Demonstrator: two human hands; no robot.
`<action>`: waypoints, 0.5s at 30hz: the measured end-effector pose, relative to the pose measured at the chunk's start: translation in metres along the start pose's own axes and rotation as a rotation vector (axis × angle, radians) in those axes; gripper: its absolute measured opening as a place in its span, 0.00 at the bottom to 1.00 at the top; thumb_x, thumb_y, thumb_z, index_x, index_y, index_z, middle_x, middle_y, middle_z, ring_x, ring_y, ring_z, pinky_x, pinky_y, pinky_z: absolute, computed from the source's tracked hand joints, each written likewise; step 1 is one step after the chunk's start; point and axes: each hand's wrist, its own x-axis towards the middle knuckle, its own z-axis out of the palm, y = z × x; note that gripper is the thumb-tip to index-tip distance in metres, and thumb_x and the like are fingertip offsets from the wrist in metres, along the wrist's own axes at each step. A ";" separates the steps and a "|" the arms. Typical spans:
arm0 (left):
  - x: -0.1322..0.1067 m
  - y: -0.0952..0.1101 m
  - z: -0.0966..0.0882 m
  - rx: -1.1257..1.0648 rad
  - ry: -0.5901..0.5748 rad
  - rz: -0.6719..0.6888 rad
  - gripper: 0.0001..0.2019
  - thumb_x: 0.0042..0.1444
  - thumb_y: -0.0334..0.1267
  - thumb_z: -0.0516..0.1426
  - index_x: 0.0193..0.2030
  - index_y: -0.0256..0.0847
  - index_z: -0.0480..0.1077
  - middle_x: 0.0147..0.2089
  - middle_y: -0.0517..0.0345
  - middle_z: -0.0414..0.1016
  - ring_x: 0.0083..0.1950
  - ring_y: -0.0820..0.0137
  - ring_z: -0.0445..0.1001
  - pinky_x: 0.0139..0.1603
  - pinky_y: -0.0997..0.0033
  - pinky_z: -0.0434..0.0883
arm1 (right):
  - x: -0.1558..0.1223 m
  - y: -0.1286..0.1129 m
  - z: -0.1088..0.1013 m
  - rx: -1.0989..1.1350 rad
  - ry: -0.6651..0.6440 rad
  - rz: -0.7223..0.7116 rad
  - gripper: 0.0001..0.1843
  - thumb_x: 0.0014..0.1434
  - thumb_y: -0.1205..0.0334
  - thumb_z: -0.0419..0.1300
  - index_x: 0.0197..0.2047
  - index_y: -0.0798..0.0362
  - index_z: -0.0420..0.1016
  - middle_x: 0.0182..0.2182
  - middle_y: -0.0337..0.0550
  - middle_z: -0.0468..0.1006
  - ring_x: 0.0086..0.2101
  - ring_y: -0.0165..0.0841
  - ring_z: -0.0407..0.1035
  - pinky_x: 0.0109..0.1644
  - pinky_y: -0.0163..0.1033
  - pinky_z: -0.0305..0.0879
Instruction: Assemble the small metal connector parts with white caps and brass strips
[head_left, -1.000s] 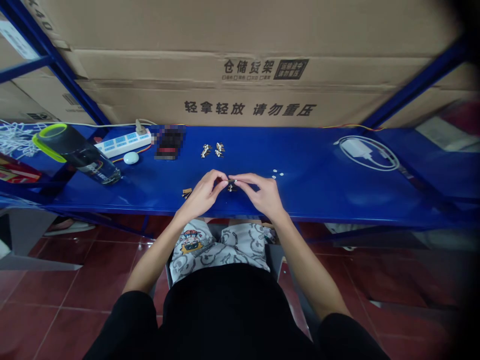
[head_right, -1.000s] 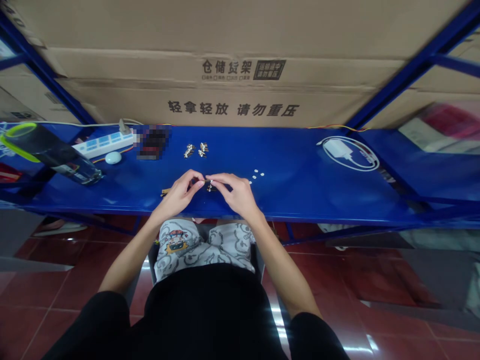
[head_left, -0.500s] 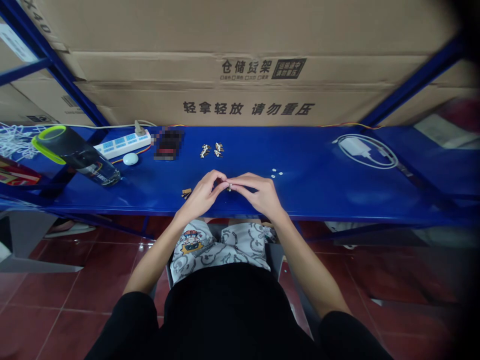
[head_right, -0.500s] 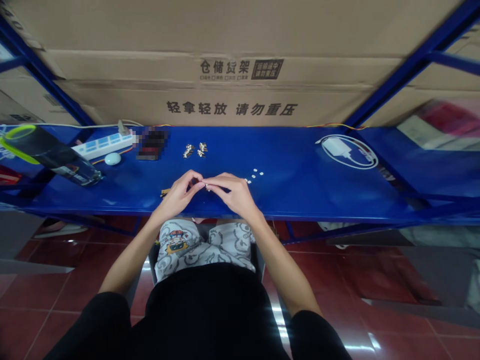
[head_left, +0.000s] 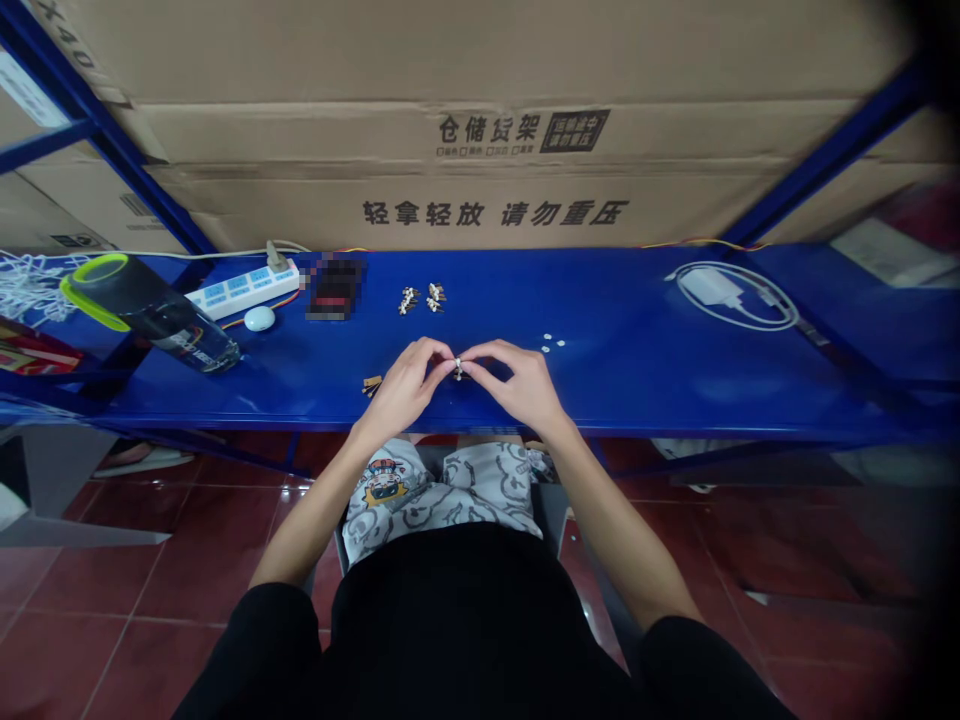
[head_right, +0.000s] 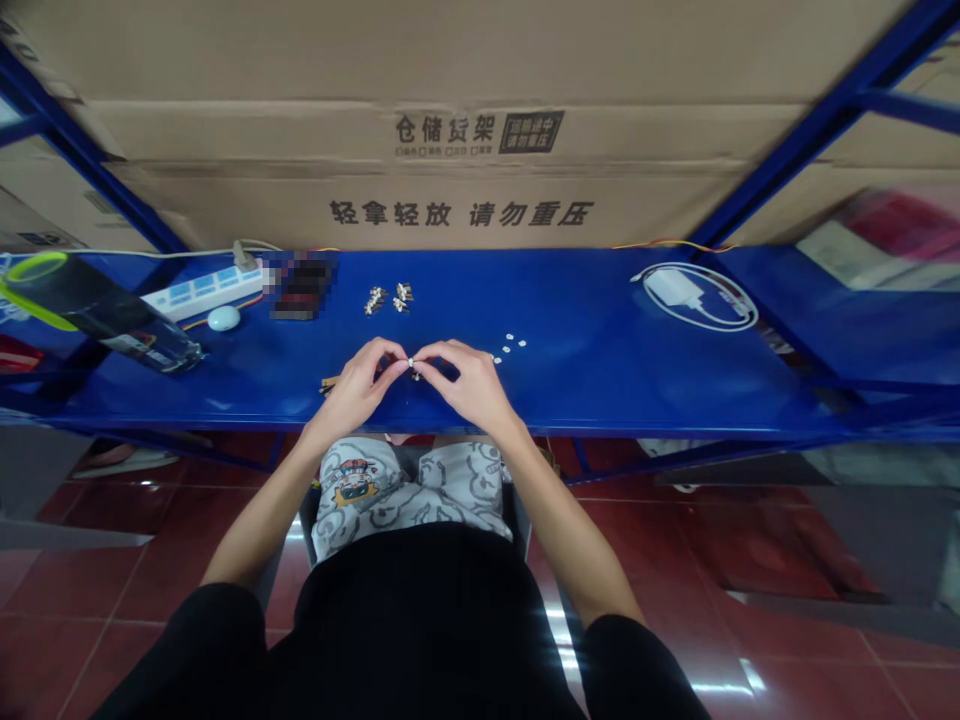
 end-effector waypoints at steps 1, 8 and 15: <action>0.000 0.000 0.000 0.009 -0.002 0.003 0.05 0.73 0.40 0.53 0.47 0.43 0.67 0.46 0.55 0.74 0.48 0.65 0.73 0.53 0.64 0.70 | 0.000 0.000 0.000 -0.001 -0.003 0.000 0.07 0.67 0.55 0.61 0.43 0.45 0.81 0.39 0.38 0.85 0.40 0.37 0.78 0.49 0.45 0.72; 0.000 0.000 0.002 0.110 0.019 0.010 0.04 0.73 0.39 0.53 0.47 0.43 0.67 0.45 0.55 0.74 0.48 0.64 0.72 0.52 0.62 0.68 | 0.002 0.005 0.000 -0.017 0.029 -0.035 0.05 0.66 0.58 0.63 0.42 0.45 0.80 0.43 0.39 0.85 0.44 0.38 0.77 0.54 0.49 0.71; -0.003 0.004 0.004 0.358 -0.008 -0.003 0.07 0.74 0.39 0.50 0.48 0.42 0.66 0.47 0.54 0.75 0.47 0.61 0.72 0.49 0.60 0.66 | 0.003 0.011 0.000 -0.078 0.030 0.002 0.03 0.65 0.59 0.64 0.38 0.45 0.79 0.44 0.41 0.85 0.46 0.40 0.77 0.54 0.50 0.70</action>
